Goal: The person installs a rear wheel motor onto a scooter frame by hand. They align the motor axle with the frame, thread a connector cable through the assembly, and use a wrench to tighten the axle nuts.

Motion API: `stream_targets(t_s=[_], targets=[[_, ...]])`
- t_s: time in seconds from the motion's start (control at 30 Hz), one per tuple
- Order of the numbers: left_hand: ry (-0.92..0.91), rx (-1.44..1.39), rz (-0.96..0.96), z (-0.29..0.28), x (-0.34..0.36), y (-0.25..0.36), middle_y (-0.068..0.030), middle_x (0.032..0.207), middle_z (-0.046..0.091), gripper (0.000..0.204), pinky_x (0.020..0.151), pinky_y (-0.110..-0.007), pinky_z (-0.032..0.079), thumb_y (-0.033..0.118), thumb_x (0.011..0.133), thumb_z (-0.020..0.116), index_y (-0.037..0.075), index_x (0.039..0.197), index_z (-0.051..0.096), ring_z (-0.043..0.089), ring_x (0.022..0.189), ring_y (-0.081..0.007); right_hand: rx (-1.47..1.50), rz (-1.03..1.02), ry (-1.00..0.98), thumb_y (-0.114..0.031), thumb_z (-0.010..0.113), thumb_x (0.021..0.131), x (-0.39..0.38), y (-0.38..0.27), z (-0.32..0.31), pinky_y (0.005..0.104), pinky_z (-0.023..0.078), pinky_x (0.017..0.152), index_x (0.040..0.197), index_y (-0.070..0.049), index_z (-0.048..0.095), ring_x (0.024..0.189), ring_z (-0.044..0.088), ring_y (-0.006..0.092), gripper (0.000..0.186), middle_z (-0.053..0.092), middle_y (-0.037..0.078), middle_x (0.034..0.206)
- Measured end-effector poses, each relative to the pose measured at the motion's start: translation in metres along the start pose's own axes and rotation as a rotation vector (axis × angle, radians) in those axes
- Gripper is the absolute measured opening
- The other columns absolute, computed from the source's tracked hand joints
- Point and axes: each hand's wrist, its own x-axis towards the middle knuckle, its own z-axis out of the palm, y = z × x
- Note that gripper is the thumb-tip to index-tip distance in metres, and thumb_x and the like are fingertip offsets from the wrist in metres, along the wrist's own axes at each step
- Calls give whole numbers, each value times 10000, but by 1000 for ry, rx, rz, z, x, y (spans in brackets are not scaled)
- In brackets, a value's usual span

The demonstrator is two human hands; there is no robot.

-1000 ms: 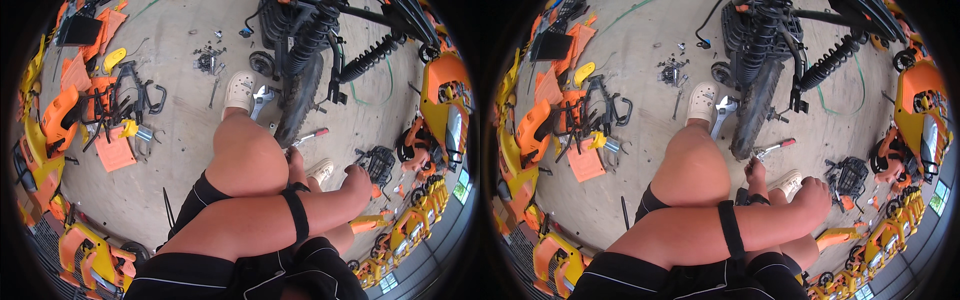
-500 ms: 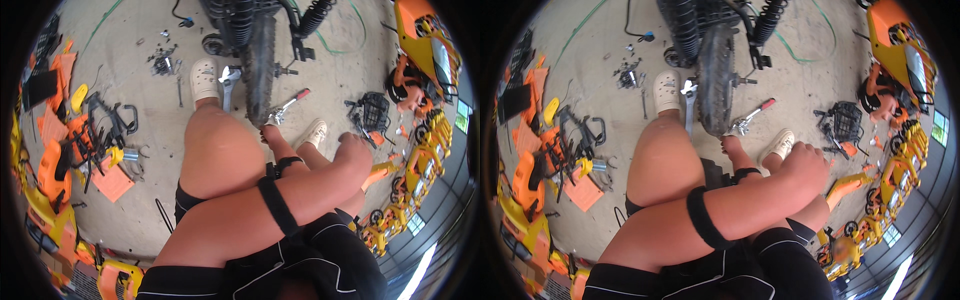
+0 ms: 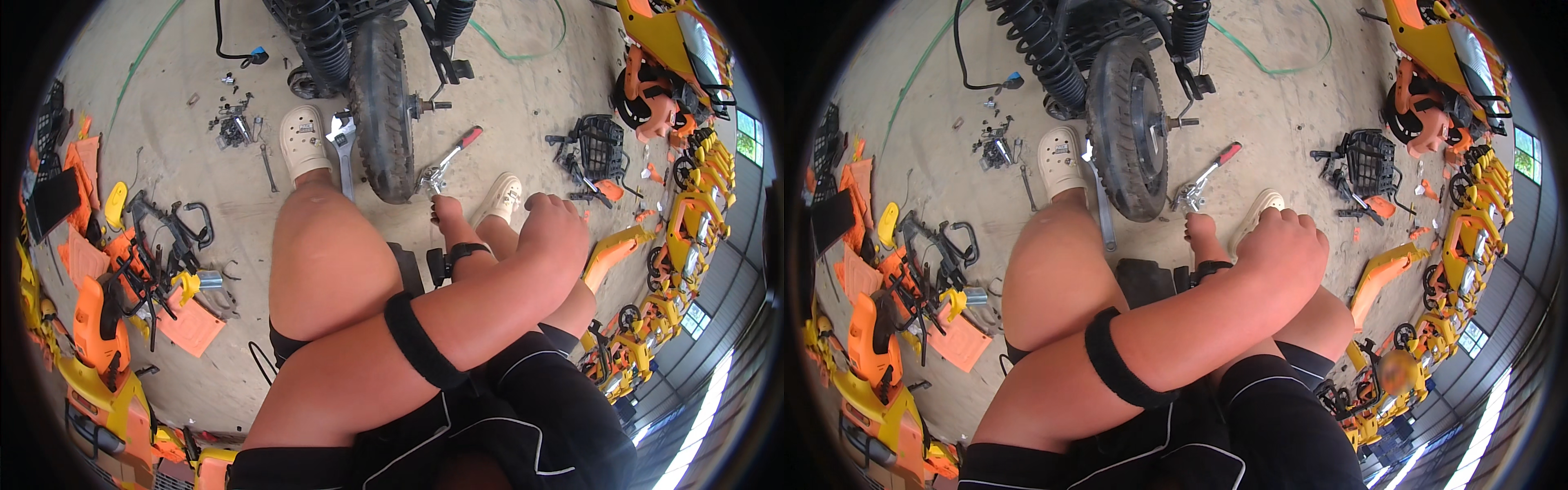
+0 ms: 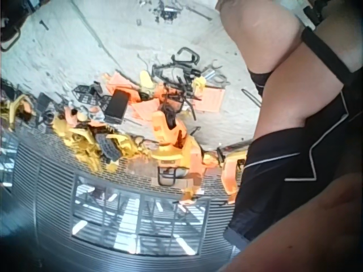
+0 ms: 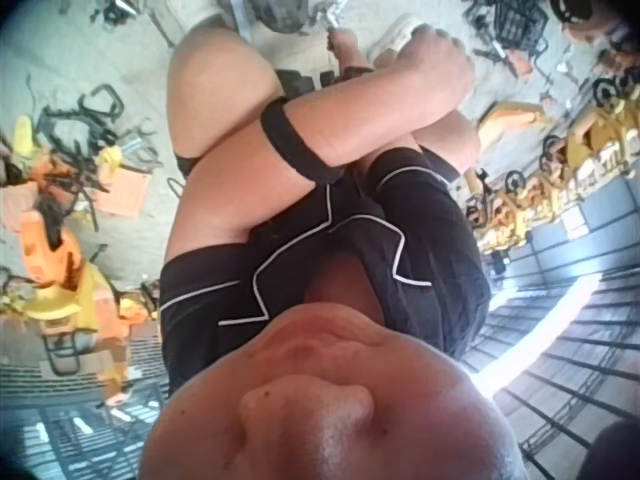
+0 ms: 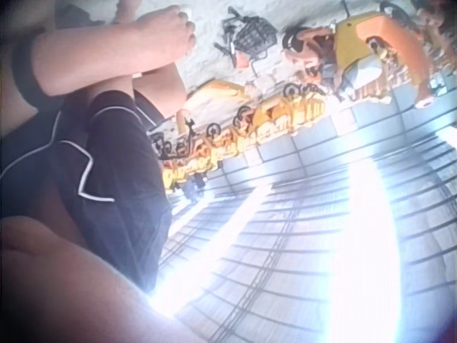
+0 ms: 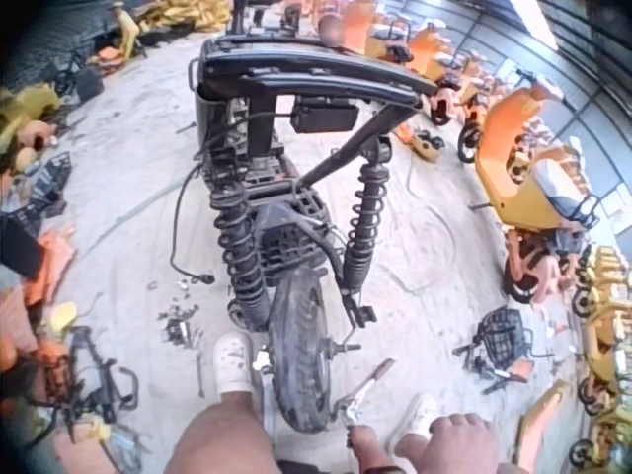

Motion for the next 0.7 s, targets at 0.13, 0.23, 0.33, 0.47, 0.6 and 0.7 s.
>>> stream_targets(t_s=[0.13,0.23,0.33,0.47,0.6,0.7], targets=[[40,21,4,0,-1,1,-54,983,673,243,763,-337,470,180,825,668,73,1042,690,637,937,-200,0,-49,91,-173,623,876,16,-9,-31,395,509,596,945,-31,620,656,569,224,157,584,80,803],[67,-1,6,10,2,2,-52,964,672,232,758,-342,474,180,814,670,74,1019,695,641,918,-204,110,-63,119,-161,620,886,22,-15,-48,362,466,538,887,-38,592,599,529,194,126,558,65,737],[43,-41,3,19,8,5,-51,953,673,219,757,-343,478,174,812,666,73,1004,699,646,912,-207,150,-77,132,-145,626,891,23,-20,-59,338,434,510,885,-49,574,571,502,167,109,541,45,714],[23,-11,-4,16,5,6,-55,963,682,211,766,-345,485,171,829,652,73,1008,703,653,935,-209,138,-134,131,-170,631,905,22,-21,-62,337,442,522,948,-47,595,589,506,162,135,535,39,723],[-1,-22,15,23,12,6,-64,994,689,211,783,-345,492,176,850,642,71,1022,704,659,961,-211,134,-148,66,-204,637,918,10,-21,-49,334,452,538,987,-58,614,608,502,152,163,529,30,734],[-39,-35,25,22,13,8,-69,1013,689,211,802,-344,493,181,862,635,71,1028,704,661,971,-209,30,-62,-58,-253,632,932,0,-14,-35,325,444,541,947,-88,612,590,482,136,167,518,0,722]])
